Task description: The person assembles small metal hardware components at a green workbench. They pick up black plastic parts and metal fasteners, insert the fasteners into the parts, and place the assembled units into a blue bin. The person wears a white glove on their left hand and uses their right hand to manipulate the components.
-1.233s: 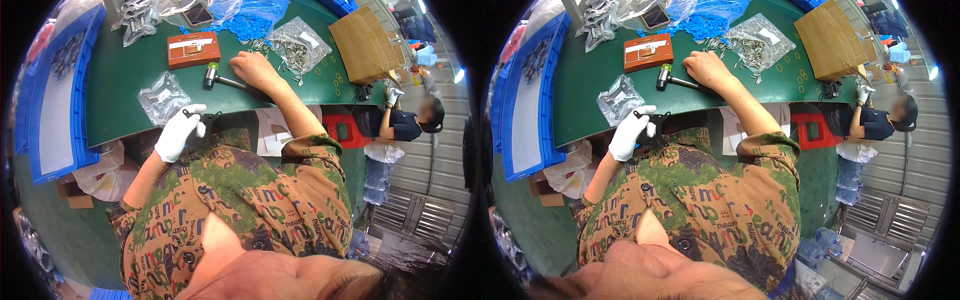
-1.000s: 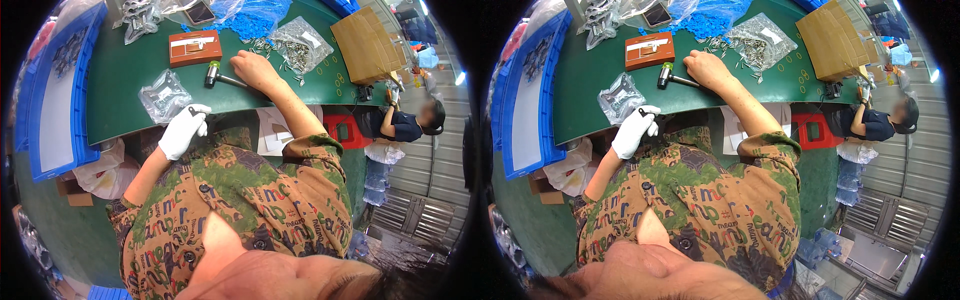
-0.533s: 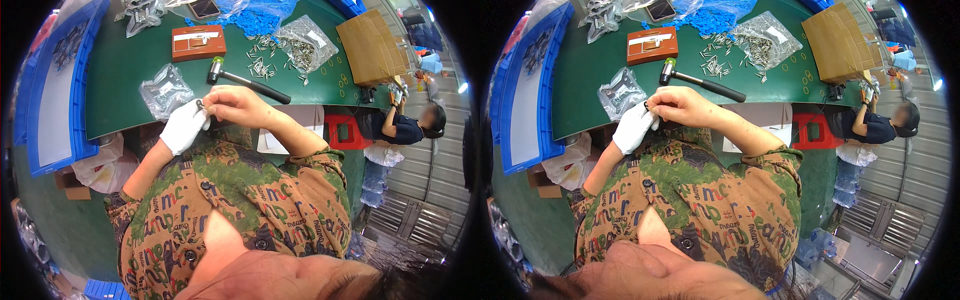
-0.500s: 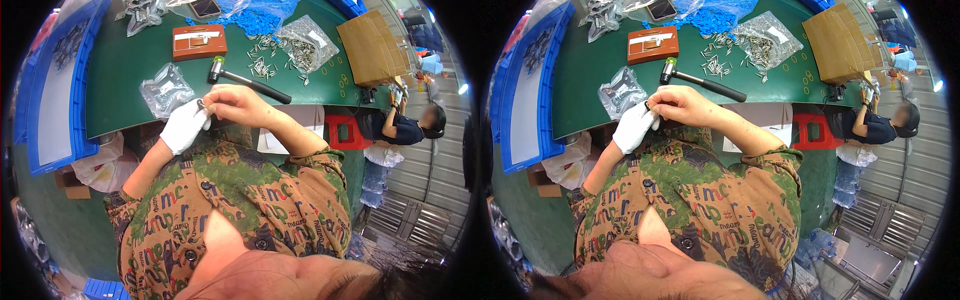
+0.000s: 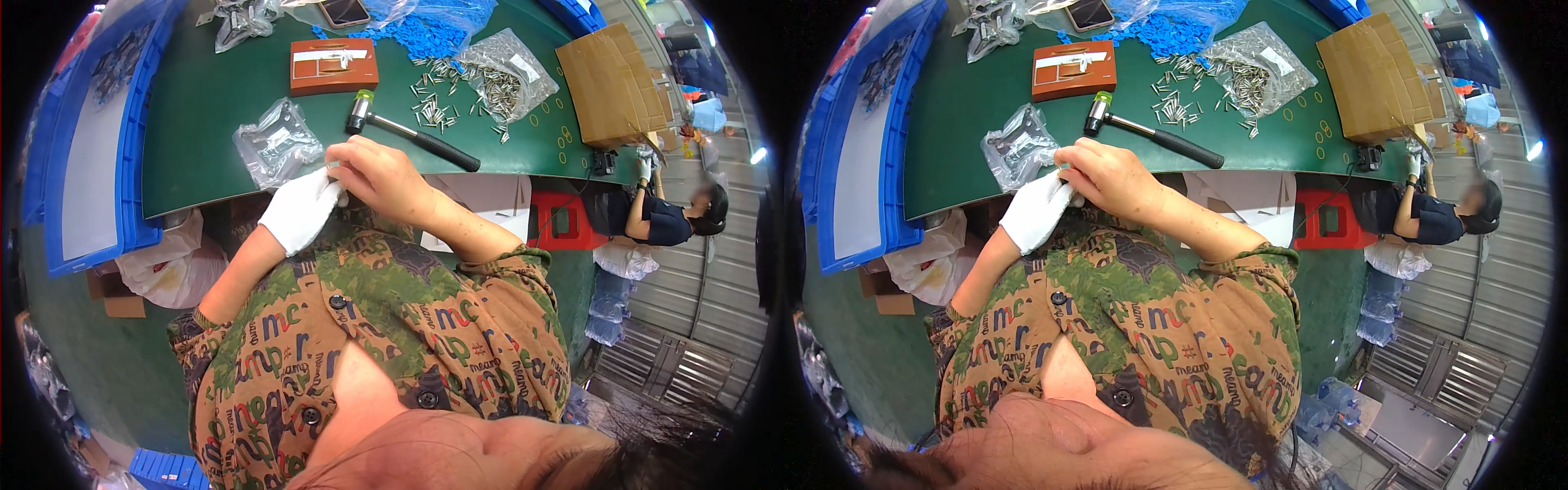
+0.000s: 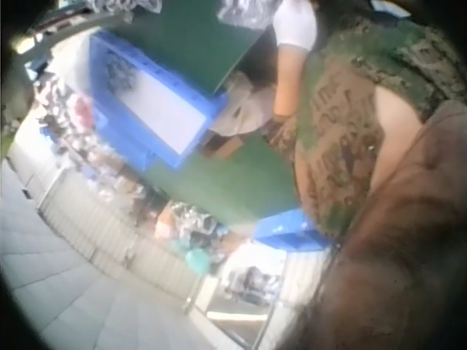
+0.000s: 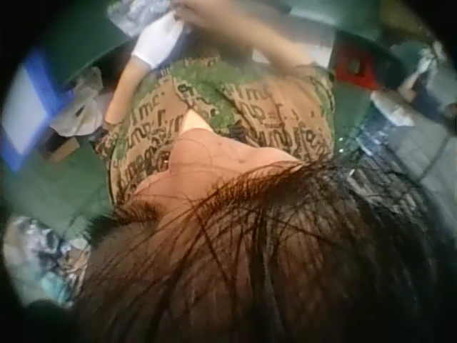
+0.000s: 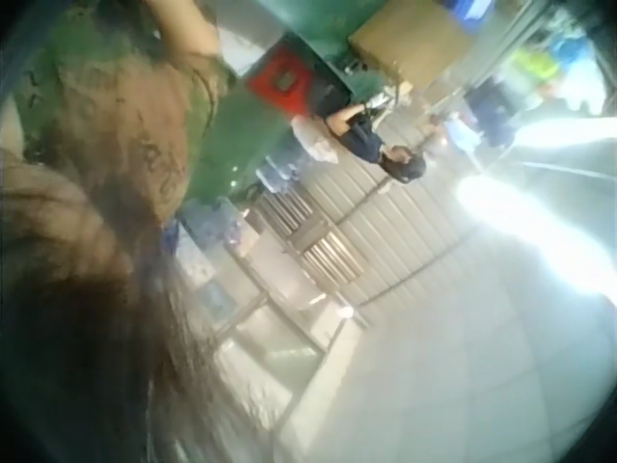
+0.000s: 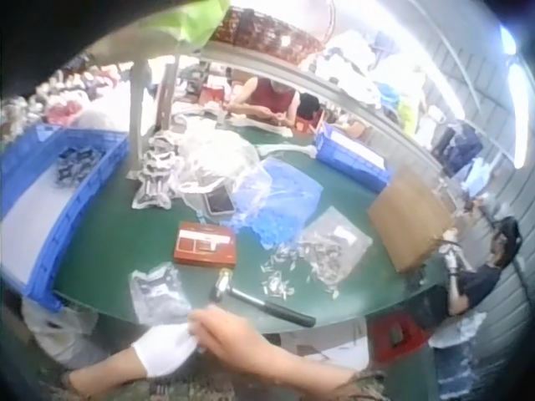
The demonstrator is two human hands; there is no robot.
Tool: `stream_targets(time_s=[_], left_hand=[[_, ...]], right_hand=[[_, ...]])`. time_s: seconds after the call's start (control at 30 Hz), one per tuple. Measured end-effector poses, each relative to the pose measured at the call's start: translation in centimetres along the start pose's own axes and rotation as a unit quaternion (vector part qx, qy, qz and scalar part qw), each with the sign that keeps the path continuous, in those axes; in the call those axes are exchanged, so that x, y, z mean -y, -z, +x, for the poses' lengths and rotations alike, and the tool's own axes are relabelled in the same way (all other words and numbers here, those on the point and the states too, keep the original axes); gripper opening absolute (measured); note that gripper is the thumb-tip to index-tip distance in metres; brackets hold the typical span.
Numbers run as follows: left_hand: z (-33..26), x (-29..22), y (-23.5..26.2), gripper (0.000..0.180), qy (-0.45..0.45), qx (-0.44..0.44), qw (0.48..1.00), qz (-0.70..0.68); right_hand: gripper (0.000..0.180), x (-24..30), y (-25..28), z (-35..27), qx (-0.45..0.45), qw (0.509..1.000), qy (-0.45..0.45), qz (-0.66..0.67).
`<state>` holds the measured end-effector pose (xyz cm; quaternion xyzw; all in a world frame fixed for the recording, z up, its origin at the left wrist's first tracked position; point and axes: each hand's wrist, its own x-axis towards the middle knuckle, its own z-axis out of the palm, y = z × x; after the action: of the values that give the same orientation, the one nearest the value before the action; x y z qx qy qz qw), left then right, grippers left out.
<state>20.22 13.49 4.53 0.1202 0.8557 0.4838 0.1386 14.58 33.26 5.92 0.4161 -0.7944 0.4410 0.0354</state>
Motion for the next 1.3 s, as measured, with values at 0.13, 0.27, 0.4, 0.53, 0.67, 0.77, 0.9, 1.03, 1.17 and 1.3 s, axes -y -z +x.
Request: stream_targets(time_s=[0.13, 0.27, 0.4, 0.53, 0.67, 0.77, 0.9, 1.03, 1.17, 1.3], left_hand=[[-0.7, 0.3, 1.3, 0.032, 0.007, 0.047, 0.999, -0.015], [-1.2, -1.3, 2.7, 0.028, 0.070, 0.131, 0.985, -0.084], [-1.6, -0.8, 2.6, 0.030, 0.064, 0.149, 0.980, -0.113], [-1.5, -0.7, 2.8, 0.031, 0.070, 0.157, 0.974, -0.148], [-1.9, -0.1, 2.0, 0.031, 0.129, 0.118, 0.930, -0.325], [-2.1, 0.3, 1.5, 0.031, 0.133, 0.103, 0.934, -0.316], [-2.2, -0.5, 1.4, 0.032, 0.127, 0.093, 0.958, -0.238], [-2.0, -1.1, 2.0, 0.032, 0.090, 0.085, 0.987, -0.103], [-1.9, -1.5, 2.7, 0.031, 0.080, 0.119, 0.985, -0.091], [-2.3, -0.5, 1.9, 0.031, 0.114, 0.142, 0.969, -0.166]], right_hand=[[0.031, -0.8, 0.8, 0.0, 0.044, 0.997, 0.050, -0.034], [0.034, -1.3, 0.5, 0.0, 0.052, 0.987, 0.119, -0.092], [0.033, -2.2, -0.1, -0.1, 0.053, 0.977, 0.188, -0.089], [0.030, -2.6, -0.7, -0.7, 0.024, 0.972, 0.202, -0.121], [0.029, -2.9, -1.5, -1.2, -0.005, 0.972, 0.188, -0.142], [0.029, -2.8, -2.2, -2.0, -0.010, 0.978, 0.156, -0.139], [0.028, -2.8, -2.7, -2.5, -0.034, 0.978, 0.147, -0.144], [0.027, -3.3, -2.9, -2.7, -0.053, 0.972, 0.167, -0.157], [0.026, -3.9, -3.0, -3.1, -0.058, 0.969, 0.196, -0.137], [0.026, -3.7, -3.8, -4.2, -0.054, 0.976, 0.176, -0.117]])
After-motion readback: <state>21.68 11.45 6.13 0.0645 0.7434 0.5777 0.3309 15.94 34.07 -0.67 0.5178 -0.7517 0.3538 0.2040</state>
